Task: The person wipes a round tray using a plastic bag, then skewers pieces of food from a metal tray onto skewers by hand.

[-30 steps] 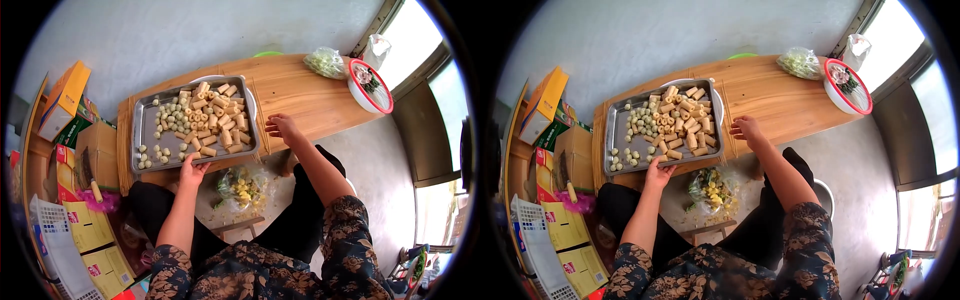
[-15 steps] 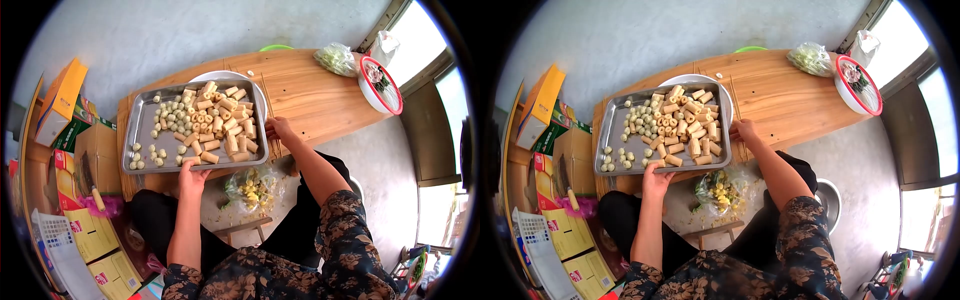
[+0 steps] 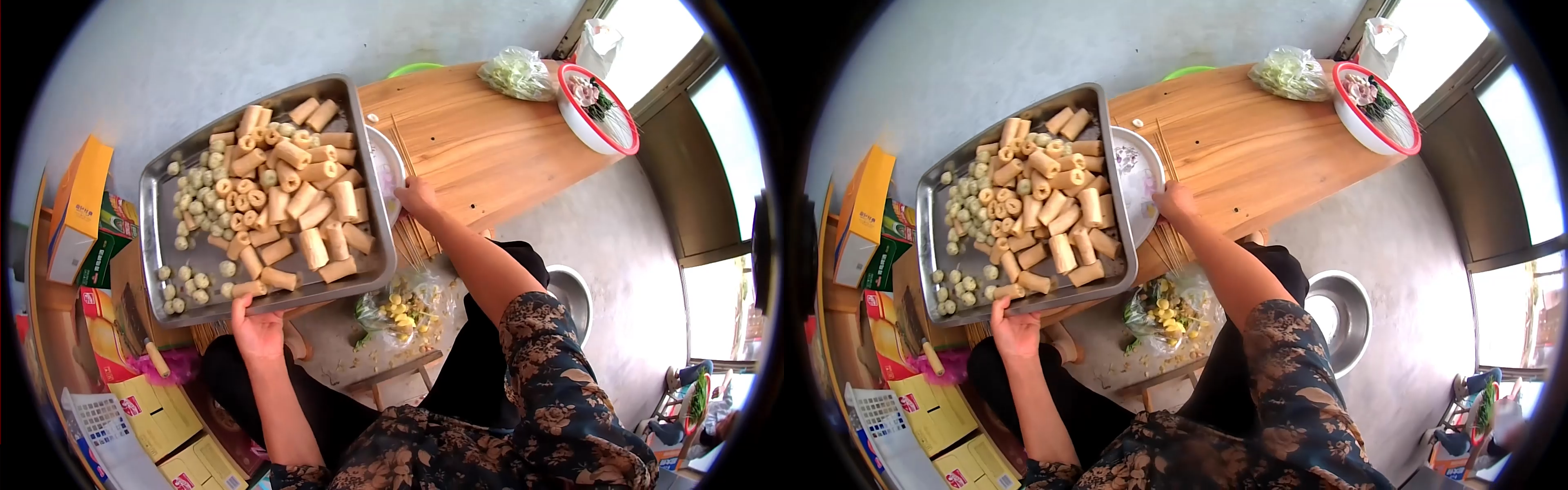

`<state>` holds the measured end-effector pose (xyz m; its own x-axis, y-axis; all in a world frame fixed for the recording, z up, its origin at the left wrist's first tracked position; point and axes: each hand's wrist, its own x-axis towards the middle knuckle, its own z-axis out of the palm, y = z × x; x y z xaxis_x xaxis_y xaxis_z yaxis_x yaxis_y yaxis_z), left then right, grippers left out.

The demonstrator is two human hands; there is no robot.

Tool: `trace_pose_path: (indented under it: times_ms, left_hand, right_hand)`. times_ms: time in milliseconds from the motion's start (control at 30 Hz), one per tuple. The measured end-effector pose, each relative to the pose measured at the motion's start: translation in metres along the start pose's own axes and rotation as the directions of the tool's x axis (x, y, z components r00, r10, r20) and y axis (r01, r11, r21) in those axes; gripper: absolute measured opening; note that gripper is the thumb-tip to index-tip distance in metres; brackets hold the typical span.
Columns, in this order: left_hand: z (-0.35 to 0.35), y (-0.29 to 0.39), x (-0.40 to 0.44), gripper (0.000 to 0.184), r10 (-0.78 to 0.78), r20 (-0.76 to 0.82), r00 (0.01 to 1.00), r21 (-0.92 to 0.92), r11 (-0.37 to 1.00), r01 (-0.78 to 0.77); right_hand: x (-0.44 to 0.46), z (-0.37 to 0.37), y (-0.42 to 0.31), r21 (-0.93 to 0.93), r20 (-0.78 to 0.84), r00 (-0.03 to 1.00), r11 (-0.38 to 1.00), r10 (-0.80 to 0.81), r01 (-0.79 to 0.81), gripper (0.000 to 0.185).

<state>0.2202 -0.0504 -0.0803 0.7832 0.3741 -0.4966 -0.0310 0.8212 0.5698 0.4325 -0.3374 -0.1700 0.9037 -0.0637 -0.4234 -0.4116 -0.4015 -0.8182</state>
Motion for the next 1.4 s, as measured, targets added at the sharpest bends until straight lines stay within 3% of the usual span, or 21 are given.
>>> trace_pose_path:
  times_ms: [100,233,300,400,600,767,1067,1133,1267,1333,1400]
  left_hand:
    - [-0.005,0.008,-0.001,0.020,0.060,-0.032,0.998,0.015,0.998,-0.059]
    - [-0.005,0.014,-0.007,0.018,0.142,-0.042,0.989,0.017,0.990,-0.141]
    - [-0.010,0.018,-0.007,0.020,0.170,-0.015,0.985,0.016,0.985,-0.170]
    - [-0.012,0.023,-0.011,0.022,0.184,-0.002,0.983,-0.012,0.983,-0.184]
    - [-0.009,0.007,-0.010,0.028,0.191,0.012,0.981,0.020,0.981,-0.192]
    - [-0.002,0.004,-0.016,0.025,0.200,-0.044,0.979,0.026,0.980,-0.199]
    - [0.010,0.002,-0.025,0.023,0.192,-0.086,0.978,0.055,0.981,-0.188]
    - [0.002,0.000,-0.027,0.023,0.194,-0.098,0.976,0.054,0.980,-0.189]
    - [-0.011,0.003,-0.019,0.021,0.167,-0.029,0.986,0.064,0.984,-0.164]
    - [-0.009,0.002,-0.020,0.021,0.166,-0.062,0.984,0.051,0.985,-0.163]
    - [-0.014,0.004,-0.020,0.021,0.160,-0.071,0.985,0.045,0.987,-0.157]
  right_hand:
    - [0.022,0.007,0.015,-0.066,-0.092,0.987,0.990,-0.134,0.128,0.026]
    - [0.016,-0.004,0.011,-0.014,-0.137,0.971,0.980,-0.196,0.196,0.028]
    - [-0.004,-0.026,-0.001,0.246,-0.133,0.987,0.962,-0.084,0.115,0.026]
    - [0.012,-0.065,0.023,0.340,-0.166,0.985,0.936,-0.038,0.093,0.021]
    - [0.044,-0.208,0.100,0.402,-0.346,0.936,0.911,0.061,0.089,0.022]
    - [0.013,-0.278,0.124,0.470,-0.506,0.838,0.880,0.203,0.071,0.020]
    - [0.022,-0.289,0.168,0.536,-0.468,0.794,0.839,0.387,-0.093,0.027]
    - [0.014,-0.285,0.169,0.633,-0.414,0.826,0.773,0.382,-0.040,0.030]
    - [-0.013,-0.267,0.163,0.745,-0.335,0.777,0.654,0.533,-0.128,0.034]
    - [-0.037,-0.239,0.150,0.583,-0.252,0.865,0.781,0.434,-0.222,0.029]
    - [-0.047,-0.201,0.129,0.199,-0.243,0.961,0.977,0.128,-0.080,0.023]
